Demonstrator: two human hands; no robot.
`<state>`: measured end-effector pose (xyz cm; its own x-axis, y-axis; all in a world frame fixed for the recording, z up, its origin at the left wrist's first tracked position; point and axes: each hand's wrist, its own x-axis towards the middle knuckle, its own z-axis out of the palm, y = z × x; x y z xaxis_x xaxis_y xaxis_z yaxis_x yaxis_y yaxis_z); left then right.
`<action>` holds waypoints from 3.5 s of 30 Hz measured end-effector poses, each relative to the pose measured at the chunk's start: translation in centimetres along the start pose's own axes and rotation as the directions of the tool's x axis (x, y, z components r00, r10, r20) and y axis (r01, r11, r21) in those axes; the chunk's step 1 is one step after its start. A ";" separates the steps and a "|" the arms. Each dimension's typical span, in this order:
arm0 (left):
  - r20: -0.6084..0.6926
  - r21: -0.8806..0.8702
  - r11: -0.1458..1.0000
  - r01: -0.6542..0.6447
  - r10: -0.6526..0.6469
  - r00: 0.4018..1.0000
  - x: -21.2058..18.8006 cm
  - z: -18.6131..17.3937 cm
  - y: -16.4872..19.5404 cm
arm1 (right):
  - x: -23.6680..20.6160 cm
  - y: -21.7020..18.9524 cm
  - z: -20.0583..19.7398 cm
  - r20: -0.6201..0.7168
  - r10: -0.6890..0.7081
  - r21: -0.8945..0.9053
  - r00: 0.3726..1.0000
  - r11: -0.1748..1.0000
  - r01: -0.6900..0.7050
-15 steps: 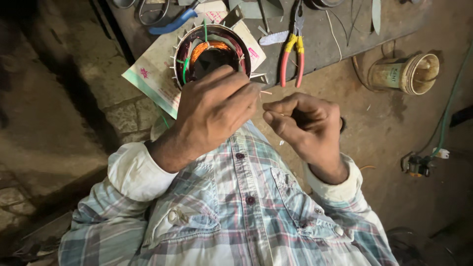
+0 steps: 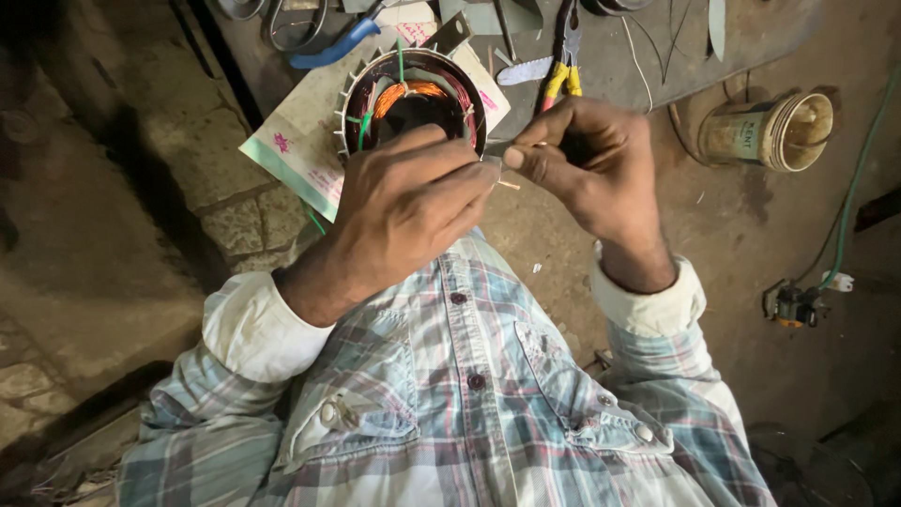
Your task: The person uses pliers to strip and twist wires on a motor stator, then secures the connection with a green tie. The work is performed at a cluttered workbench with various tools visible.
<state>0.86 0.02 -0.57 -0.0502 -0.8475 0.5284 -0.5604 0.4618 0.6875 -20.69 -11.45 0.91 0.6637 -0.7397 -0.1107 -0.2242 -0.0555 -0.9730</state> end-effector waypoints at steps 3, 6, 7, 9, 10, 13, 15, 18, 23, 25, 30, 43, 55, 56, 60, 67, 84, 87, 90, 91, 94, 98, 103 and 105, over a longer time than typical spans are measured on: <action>0.008 0.002 1.000 0.027 -0.027 1.000 0.5 -0.3 0.5 | -0.8 1.0 0.6 -0.042 0.049 0.084 0.998 0.995 -0.045; 0.019 0.007 0.999 0.041 -0.041 0.999 0.7 -0.5 0.7 | -2.2 2.0 1.8 -0.091 0.057 0.148 0.994 0.988 -0.043; 0.013 0.003 0.999 0.042 -0.042 0.999 0.7 -0.5 0.7 | -2.7 2.2 2.3 -0.099 0.052 0.145 0.994 0.989 -0.038; 0.015 -0.007 0.998 0.054 -0.054 0.998 0.7 -0.5 0.8 | -3.6 2.5 3.3 -0.119 0.066 0.145 0.991 0.988 -0.049; 0.020 -0.014 0.998 0.066 -0.065 0.998 0.7 -0.4 0.8 | -3.9 2.6 3.8 -0.132 0.085 0.145 0.988 0.987 -0.066; -0.005 0.013 0.997 0.079 -0.079 0.997 0.7 0.2 0.9 | -5.1 2.1 4.7 -0.168 0.190 0.238 0.967 0.960 -0.147; -0.025 0.032 0.996 0.081 -0.080 0.996 0.6 0.4 0.9 | -5.7 1.3 4.9 -0.180 0.220 0.268 0.959 0.949 -0.168; -0.027 0.043 0.996 0.079 -0.078 0.997 0.4 0.6 0.9 | -6.3 -0.3 4.2 -0.167 0.177 0.196 0.970 0.970 -0.143; -0.032 0.045 0.998 0.042 -0.040 0.999 0.5 0.9 0.6 | -5.6 -2.7 2.4 -0.098 0.097 0.083 0.990 0.993 -0.089; -0.033 0.052 0.998 0.048 -0.047 0.998 0.5 0.9 0.7 | -5.1 -3.4 1.7 -0.080 0.078 0.004 0.994 0.997 -0.078; -0.022 0.067 0.995 0.078 -0.077 0.997 0.6 0.9 1.0 | -4.7 -4.2 1.2 0.012 0.048 -0.106 0.999 0.993 -0.047; -0.011 0.075 0.997 0.023 -0.022 1.000 0.3 1.4 0.5 | -0.2 -0.5 -1.4 0.102 -0.174 -0.211 0.980 0.958 0.192; -0.015 0.058 0.996 0.060 -0.060 0.998 0.5 0.9 1.0 | -2.1 -1.2 0.7 -0.091 0.023 0.031 0.996 0.999 -0.020; -0.019 0.060 0.996 0.061 -0.060 0.998 0.5 1.0 1.0 | -2.2 -1.6 0.7 -0.082 0.013 0.048 0.997 0.999 -0.009; -0.019 0.063 0.996 0.056 -0.055 0.998 0.5 1.2 1.0 | -3.2 -2.9 0.6 -0.087 -0.107 -0.253 0.990 0.964 0.082; -0.018 0.047 0.998 0.051 -0.050 0.999 0.7 1.1 1.0 | -5.0 -0.6 2.4 -0.115 -0.165 -0.255 0.980 0.958 0.132; 0.021 0.067 0.996 0.065 -0.066 0.998 1.0 0.8 1.4 | -2.1 1.9 0.3 -0.102 -0.239 -0.324 0.966 0.926 0.195; -0.002 0.061 0.995 0.084 -0.084 0.996 1.0 0.8 1.5 | -3.2 2.8 1.4 -0.127 -0.169 -0.139 0.977 0.979 0.151; -0.006 0.046 0.994 0.096 -0.096 0.995 1.0 0.7 1.5 | -3.5 2.8 2.5 -0.141 -0.089 -0.064 0.986 0.995 0.081; -0.010 0.048 0.993 0.104 -0.104 0.995 1.0 0.7 1.6 | -3.5 2.4 2.6 -0.155 -0.099 -0.061 0.983 0.994 0.091; -0.003 0.051 0.993 0.107 -0.107 0.994 1.1 0.5 1.6 | -2.9 0.4 2.0 -0.101 -0.168 -0.252 0.981 0.958 0.138; 0.013 0.052 0.992 0.111 -0.112 0.994 1.1 0.3 1.5 | -2.7 -2.8 0.9 -0.039 -0.339 -0.509 0.940 0.816 0.273; 0.039 0.031 0.995 0.099 -0.100 0.994 1.3 0.2 1.5 | -1.0 -3.3 -0.1 0.069 -0.548 -0.668 0.833 0.595 0.447; 0.047 0.030 0.995 0.093 -0.095 0.994 1.4 0.1 1.5 | -0.4 -2.9 -0.6 0.172 -0.587 -0.670 0.791 0.519 0.531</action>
<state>-0.15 -0.46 1.13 -0.0354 -0.8988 0.4370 -0.5869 0.3726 0.7188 -20.70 -11.40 3.84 0.7798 -0.4372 0.4481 -0.2425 -0.8708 -0.4278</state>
